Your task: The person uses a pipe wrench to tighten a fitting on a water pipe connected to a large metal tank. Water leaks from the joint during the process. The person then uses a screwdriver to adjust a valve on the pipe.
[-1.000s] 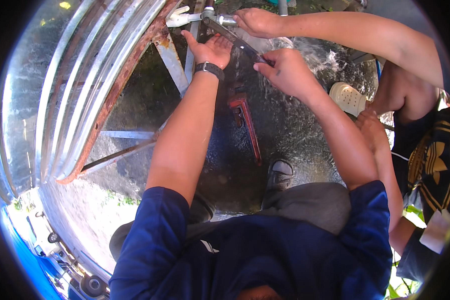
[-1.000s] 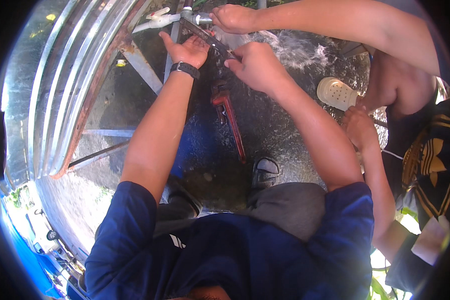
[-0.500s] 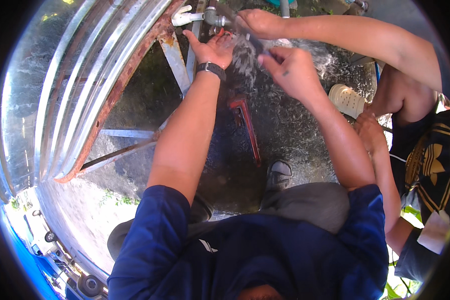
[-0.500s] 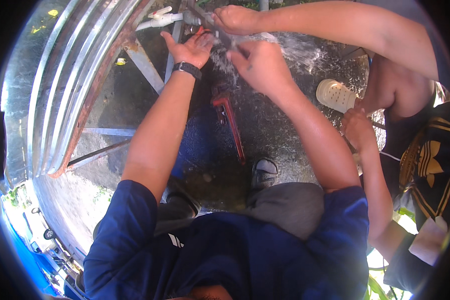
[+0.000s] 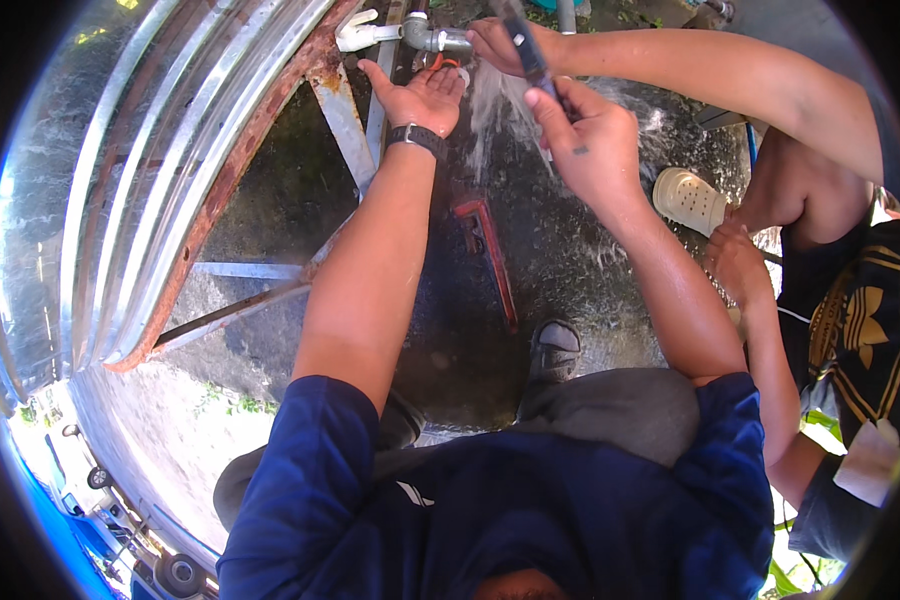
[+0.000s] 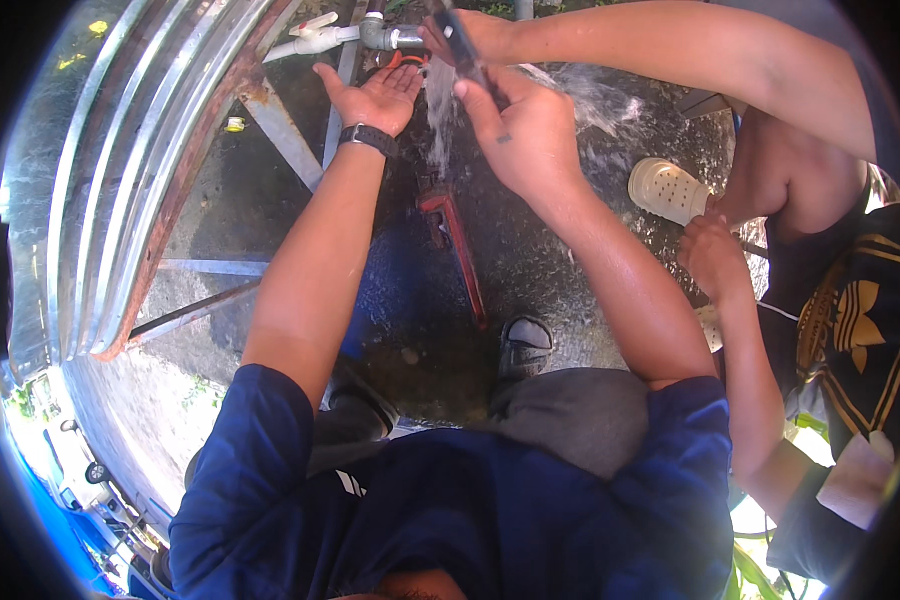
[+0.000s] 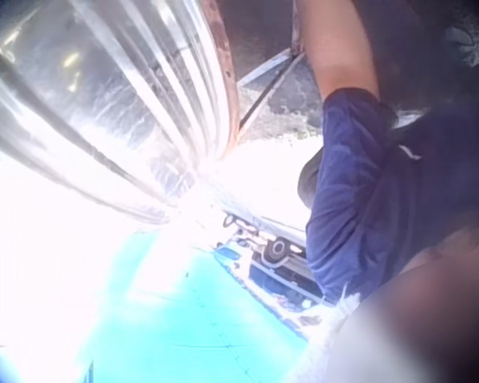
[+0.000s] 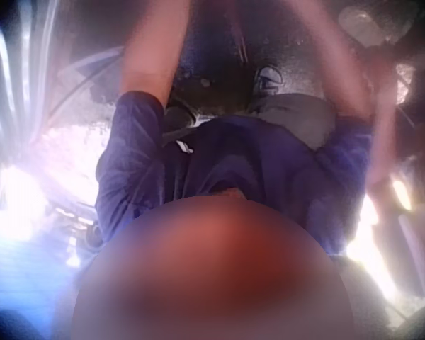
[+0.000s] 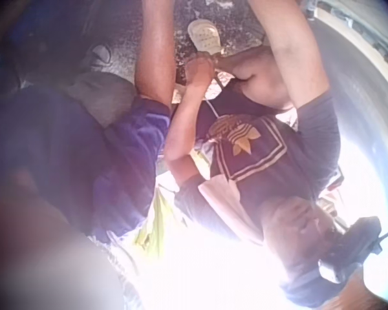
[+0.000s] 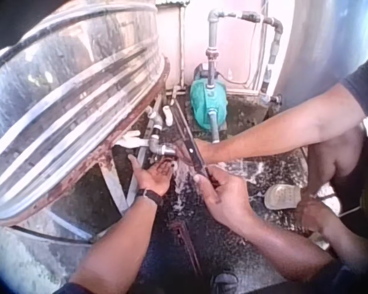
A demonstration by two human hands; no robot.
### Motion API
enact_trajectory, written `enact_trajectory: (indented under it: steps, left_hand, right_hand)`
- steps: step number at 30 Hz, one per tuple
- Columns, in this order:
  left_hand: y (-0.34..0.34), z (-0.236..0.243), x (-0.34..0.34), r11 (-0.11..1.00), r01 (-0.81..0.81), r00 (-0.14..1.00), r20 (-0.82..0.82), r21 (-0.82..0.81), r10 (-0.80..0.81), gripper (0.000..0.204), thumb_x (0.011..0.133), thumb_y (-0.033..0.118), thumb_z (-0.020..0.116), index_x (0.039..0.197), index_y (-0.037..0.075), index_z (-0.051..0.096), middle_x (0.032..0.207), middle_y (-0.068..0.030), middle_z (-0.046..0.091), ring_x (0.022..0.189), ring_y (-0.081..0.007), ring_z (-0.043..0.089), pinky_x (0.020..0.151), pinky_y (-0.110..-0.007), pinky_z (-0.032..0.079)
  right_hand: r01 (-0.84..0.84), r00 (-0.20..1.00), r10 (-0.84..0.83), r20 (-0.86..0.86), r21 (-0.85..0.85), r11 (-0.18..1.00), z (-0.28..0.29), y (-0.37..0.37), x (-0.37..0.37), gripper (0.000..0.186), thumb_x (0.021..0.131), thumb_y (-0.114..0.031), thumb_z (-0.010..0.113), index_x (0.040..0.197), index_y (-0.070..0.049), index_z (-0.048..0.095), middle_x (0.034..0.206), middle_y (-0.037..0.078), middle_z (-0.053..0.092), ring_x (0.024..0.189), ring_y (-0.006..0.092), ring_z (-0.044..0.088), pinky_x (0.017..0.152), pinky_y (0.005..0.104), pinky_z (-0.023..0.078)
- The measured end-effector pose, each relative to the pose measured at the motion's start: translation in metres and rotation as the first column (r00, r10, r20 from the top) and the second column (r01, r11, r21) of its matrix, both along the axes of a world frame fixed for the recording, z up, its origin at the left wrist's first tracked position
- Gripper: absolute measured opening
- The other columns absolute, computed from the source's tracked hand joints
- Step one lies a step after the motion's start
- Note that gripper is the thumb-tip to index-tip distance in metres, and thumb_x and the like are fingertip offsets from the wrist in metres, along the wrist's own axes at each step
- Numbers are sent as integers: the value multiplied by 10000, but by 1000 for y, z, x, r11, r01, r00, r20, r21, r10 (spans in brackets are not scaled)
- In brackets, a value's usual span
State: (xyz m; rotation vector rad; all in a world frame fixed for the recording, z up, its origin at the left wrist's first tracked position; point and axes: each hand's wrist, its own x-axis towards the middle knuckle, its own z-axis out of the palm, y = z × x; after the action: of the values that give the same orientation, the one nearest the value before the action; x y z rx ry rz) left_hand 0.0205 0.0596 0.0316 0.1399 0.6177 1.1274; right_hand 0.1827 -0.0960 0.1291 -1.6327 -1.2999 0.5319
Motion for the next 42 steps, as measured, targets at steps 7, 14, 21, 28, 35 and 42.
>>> enact_trajectory:
  steps: [7,14,21,28,35,42]
  left_hand:
    - [0,1,1,996,1,1000,23,85,-3,1398,768,962,465,1578,-128,130,1654,-263,184,1549,-369,185,1276,-501,128]
    - [3,-22,9,997,-22,961,-277,-71,2,1126,917,848,375,1563,-70,287,1578,-252,367,1460,-362,349,1233,-508,222]
    - [-66,-94,-7,892,-124,855,-504,-434,-126,814,1010,718,372,1413,23,501,1248,-162,617,1166,-319,599,1074,-496,423]
    - [-101,-83,11,994,-73,633,-774,-81,-16,738,1013,529,577,1447,-54,450,1428,-220,517,1288,-322,530,1100,-435,415]
    - [-67,-3,48,967,-178,716,-651,181,253,731,996,400,681,1457,-100,414,1425,-237,507,1310,-308,513,1093,-404,413]
    - [-11,24,56,986,36,921,-377,-164,-96,843,1015,587,566,1519,-45,330,1389,-213,504,1329,-328,462,1076,-459,415]
  right_hand:
    - [-245,854,395,338,-409,879,-13,4,2,231,923,-226,742,877,-1,714,753,251,673,741,457,667,662,469,539]
    - [-161,974,175,145,-99,982,-5,-3,10,238,922,-254,756,957,-18,745,696,204,671,581,366,656,589,415,525]
    - [-440,826,519,221,-324,838,-54,-13,42,206,874,-211,765,935,-14,754,792,228,696,740,416,687,697,464,545]
    - [-408,815,554,171,-510,757,-152,-35,34,226,913,-231,732,957,-10,751,801,225,699,728,372,702,704,446,551]
    - [-554,760,648,49,-474,685,-196,-28,13,286,920,-310,710,955,-28,750,839,207,708,814,402,701,761,465,566]
    - [-347,694,593,408,-532,772,-102,28,6,189,900,-220,683,880,-48,757,896,199,718,876,397,709,809,506,572]
